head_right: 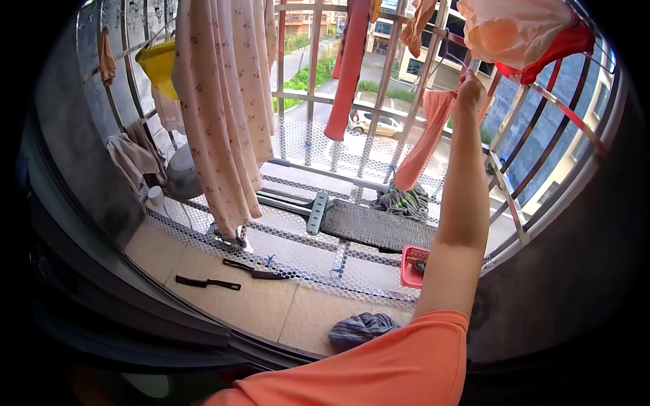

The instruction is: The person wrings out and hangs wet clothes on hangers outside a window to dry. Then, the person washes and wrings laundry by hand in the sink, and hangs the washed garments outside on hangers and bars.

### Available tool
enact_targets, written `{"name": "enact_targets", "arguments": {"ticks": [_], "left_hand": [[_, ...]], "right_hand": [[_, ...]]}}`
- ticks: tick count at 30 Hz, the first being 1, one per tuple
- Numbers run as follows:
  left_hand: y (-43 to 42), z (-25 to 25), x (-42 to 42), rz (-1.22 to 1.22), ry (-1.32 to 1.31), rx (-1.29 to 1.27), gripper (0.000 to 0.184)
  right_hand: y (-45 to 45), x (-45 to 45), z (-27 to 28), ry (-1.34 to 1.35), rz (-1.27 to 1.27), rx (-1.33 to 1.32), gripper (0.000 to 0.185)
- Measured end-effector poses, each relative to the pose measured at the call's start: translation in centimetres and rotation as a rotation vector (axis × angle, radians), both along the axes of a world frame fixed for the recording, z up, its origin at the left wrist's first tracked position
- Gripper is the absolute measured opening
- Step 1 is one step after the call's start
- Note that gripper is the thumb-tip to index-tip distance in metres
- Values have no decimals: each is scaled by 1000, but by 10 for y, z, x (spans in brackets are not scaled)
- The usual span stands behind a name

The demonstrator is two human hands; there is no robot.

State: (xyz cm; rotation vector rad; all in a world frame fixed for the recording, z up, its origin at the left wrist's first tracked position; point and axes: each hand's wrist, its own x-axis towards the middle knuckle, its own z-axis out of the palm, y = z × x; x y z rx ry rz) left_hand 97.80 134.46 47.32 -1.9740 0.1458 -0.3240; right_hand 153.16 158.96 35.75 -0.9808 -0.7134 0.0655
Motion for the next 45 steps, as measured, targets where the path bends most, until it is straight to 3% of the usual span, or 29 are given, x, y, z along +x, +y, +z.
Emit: {"name": "enact_targets", "arguments": {"ticks": [3,6,9,12,18,22,24,26,28,29,32,36,38,40,42,44,45], "left_hand": [[-2,-2,0,1,-12,7,29],[-5,-1,0,8,-12,16,27],[-7,-1,-1,24,-23,-3,25],[-11,-2,-5,36,-55,-5,24],[-30,-10,-16,89,-170,-24,21],[-41,-11,-16,150,-268,-43,20],[-47,-12,-14,205,-307,-44,19],[-49,-14,-8,231,-332,-40,19],[-50,-15,1,180,-369,-71,18],[-50,-15,4,142,-375,-86,18],[-50,-16,9,64,-399,-96,18],[-50,-16,10,30,-416,-94,19],[-49,-16,8,38,-408,-87,21],[-51,-15,8,87,-396,-73,21],[-54,-14,9,119,-393,-80,21],[-54,-15,10,130,-395,-86,22],[-53,-15,9,137,-399,-84,22]], "right_hand": [[-1,9,-20,-15,84,35,32],[3,17,-35,0,24,7,22],[-11,1,-47,-76,-313,37,28],[-34,-22,-45,-91,-232,101,26],[-74,-92,1,-234,310,239,16],[-108,-157,59,-467,373,174,18],[-113,-183,89,-595,376,280,19],[-117,-209,118,-803,292,267,18],[-97,-225,145,-937,-27,317,21],[-97,-231,156,-972,-311,279,27],[-80,-222,193,-986,-685,463,39],[-57,-190,221,-917,-229,51,34],[-78,-198,218,-861,-744,-180,31],[-64,-175,216,-937,-849,-116,31],[-59,-160,227,-932,-704,-205,25],[-63,-160,229,-337,199,35,18],[-74,-166,226,-243,388,117,14]]}}
